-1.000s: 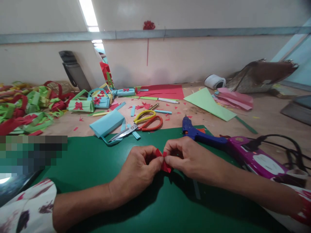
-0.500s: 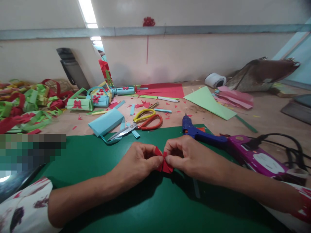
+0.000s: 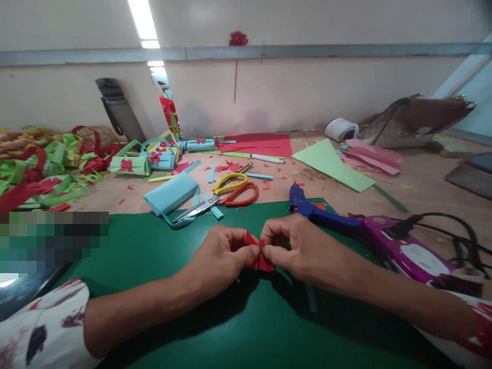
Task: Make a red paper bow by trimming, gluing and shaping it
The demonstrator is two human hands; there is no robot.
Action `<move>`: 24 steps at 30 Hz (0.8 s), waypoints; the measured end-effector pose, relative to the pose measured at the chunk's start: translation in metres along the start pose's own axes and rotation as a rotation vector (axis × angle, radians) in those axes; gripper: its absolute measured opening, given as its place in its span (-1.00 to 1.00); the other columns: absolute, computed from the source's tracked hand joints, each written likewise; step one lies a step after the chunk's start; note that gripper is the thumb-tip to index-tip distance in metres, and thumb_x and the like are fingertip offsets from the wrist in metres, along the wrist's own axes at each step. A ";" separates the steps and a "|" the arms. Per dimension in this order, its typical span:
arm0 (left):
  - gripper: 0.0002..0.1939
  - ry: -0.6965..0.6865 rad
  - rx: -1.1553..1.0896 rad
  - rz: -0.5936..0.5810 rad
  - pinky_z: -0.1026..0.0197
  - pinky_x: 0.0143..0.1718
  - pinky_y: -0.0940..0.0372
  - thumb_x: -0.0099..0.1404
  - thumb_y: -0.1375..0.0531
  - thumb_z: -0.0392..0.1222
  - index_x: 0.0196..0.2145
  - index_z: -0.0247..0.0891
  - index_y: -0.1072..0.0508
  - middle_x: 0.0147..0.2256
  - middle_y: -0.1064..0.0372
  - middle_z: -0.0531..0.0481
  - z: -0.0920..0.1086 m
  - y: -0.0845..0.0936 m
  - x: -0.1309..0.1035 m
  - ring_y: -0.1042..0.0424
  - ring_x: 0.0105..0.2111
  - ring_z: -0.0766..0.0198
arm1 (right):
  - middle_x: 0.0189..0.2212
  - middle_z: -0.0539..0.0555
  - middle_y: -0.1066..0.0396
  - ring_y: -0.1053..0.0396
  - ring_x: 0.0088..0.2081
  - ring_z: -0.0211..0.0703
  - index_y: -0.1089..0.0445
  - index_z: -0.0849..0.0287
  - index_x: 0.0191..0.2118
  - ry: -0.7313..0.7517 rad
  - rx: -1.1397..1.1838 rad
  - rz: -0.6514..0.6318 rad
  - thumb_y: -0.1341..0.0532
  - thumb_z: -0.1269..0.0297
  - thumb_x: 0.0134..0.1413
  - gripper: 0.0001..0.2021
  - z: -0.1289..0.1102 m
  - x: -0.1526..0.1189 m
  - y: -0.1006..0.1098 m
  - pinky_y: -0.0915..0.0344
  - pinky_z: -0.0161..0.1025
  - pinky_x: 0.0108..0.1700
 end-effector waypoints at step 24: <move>-0.87 0.042 -0.157 0.059 0.36 -0.66 0.08 0.06 -0.18 -0.22 -0.57 -0.32 -0.38 -0.71 -0.16 0.16 -0.003 0.010 0.002 -0.02 -0.69 0.48 | -0.53 -0.06 -0.30 -0.21 -0.50 -0.31 -0.36 0.19 -0.40 0.104 0.083 0.102 -0.09 0.24 0.12 -0.82 -0.006 -0.001 0.019 -0.14 -0.37 -0.48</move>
Point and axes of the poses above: each hand's wrist, its own x-axis towards the middle knuckle, its own y-axis out of the back of the hand, z = x × y, the point moved 3 cm from there along x, towards the middle knuckle
